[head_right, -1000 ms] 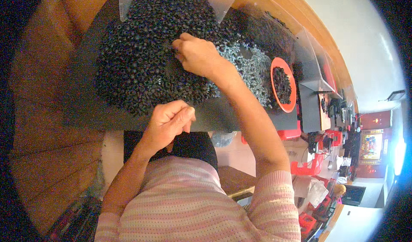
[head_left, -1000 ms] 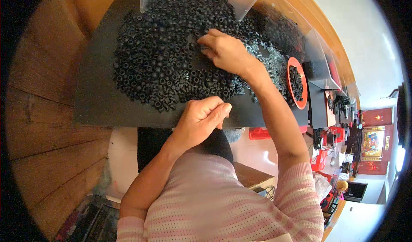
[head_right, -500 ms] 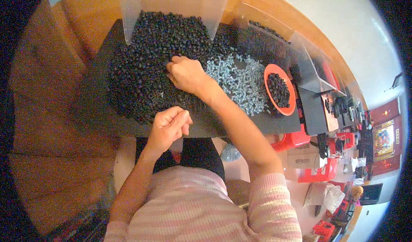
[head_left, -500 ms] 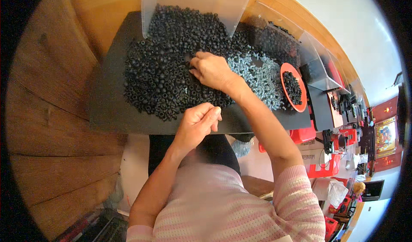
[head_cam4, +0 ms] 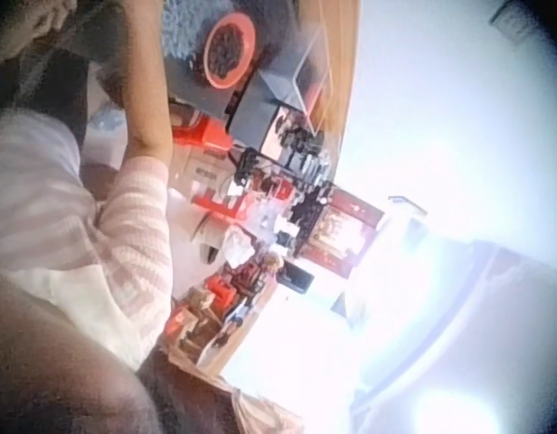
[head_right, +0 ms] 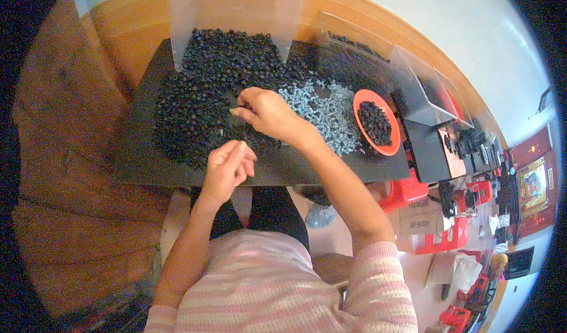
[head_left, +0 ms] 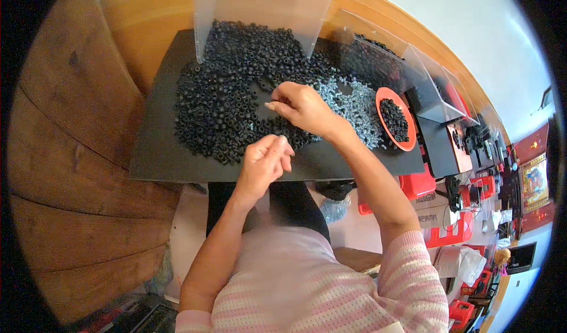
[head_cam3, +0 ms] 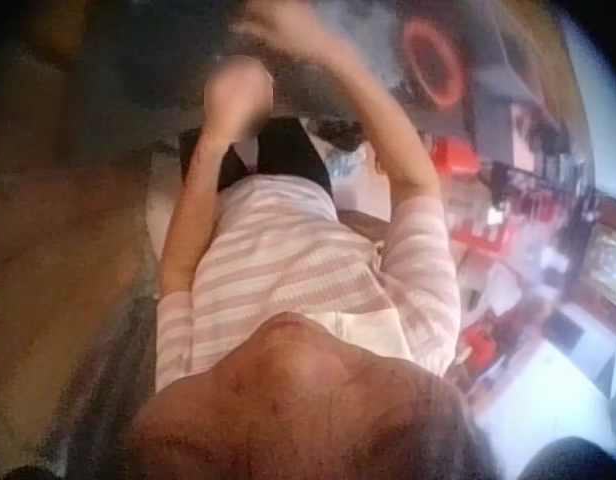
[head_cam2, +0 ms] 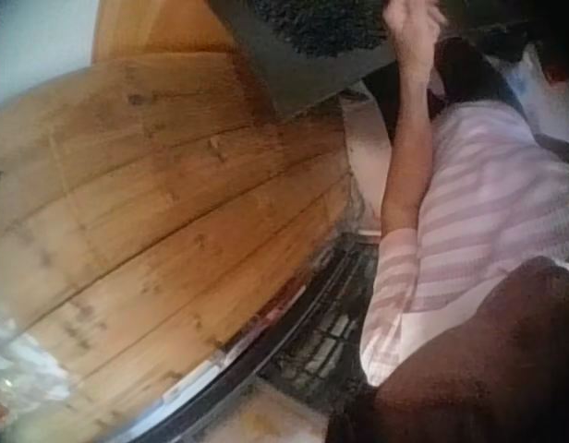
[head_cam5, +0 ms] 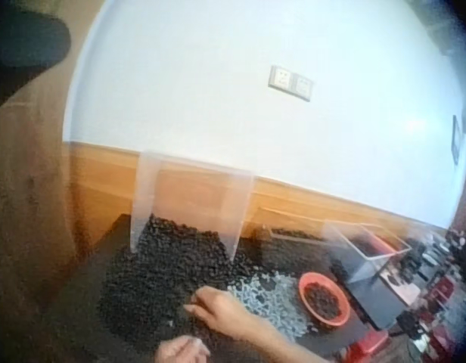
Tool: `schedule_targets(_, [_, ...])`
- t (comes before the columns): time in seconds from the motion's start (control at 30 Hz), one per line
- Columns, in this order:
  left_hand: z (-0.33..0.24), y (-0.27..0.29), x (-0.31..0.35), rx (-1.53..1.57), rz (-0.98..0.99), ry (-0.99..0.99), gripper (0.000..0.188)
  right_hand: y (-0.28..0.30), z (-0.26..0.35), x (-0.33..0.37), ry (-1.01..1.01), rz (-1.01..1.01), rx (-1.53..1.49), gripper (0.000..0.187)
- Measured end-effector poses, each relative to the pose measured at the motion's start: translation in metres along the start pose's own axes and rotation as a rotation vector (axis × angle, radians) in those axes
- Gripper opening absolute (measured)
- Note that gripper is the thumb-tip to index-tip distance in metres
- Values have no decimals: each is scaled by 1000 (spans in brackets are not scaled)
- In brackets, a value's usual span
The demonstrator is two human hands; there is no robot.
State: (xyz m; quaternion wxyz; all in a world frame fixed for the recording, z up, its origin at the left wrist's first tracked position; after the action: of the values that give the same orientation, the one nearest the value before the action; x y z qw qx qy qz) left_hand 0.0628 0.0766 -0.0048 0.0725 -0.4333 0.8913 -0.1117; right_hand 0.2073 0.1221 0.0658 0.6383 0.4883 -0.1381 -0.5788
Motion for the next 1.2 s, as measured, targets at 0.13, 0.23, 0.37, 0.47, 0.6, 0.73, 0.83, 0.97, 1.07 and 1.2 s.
schedule_targets(0.13, [5, 6, -5, 193, -20, -69, 37, -3, 29, 32, -127, -7, -403, 19])
schedule_targets(0.23, [6, 7, -5, 284, -41, -78, 38, -11, 45, 46, 112, -131, -251, 14])
schedule_targets(0.37, [4, 9, -4, 339, -20, -94, 38, -13, 53, 57, 96, -139, -281, 18])
schedule_targets(0.47, [0, 8, -4, 382, 21, -90, 37, -7, 53, 60, 94, -113, -302, 23])
schedule_targets(0.6, [3, 8, -7, 373, 9, -56, 37, -7, 51, 60, 104, -112, -317, 23])
schedule_targets(0.73, [3, 9, -6, 386, 4, -39, 37, -8, 53, 58, 70, -153, -375, 21])
schedule_targets(0.83, [1, 5, -5, 387, 6, -45, 35, -15, 45, 60, 7, -193, -443, 21])
schedule_targets(0.97, [2, 6, -5, 368, -14, -57, 33, -16, 47, 69, 45, -197, -243, 26])
schedule_targets(1.07, [4, 7, -4, 324, -16, -80, 29, 4, 38, 70, 3, -133, -350, 30])
schedule_targets(1.2, [8, 8, -4, 289, -19, -113, 26, 61, -30, 70, -280, -276, -51, 26])
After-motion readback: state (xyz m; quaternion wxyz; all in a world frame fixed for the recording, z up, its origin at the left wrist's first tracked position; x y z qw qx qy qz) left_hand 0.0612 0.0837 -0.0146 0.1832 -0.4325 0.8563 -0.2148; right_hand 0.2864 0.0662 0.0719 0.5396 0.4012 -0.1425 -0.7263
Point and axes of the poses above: each hand's wrist, its own x-axis away from the middle knuckle, its own y-axis out of the back of the hand, z = x × y, the point moved 3 cm from there along -x, towards the middle knuckle, and after that the axes turned 8 degrees about -x, right-handed, at the moved point
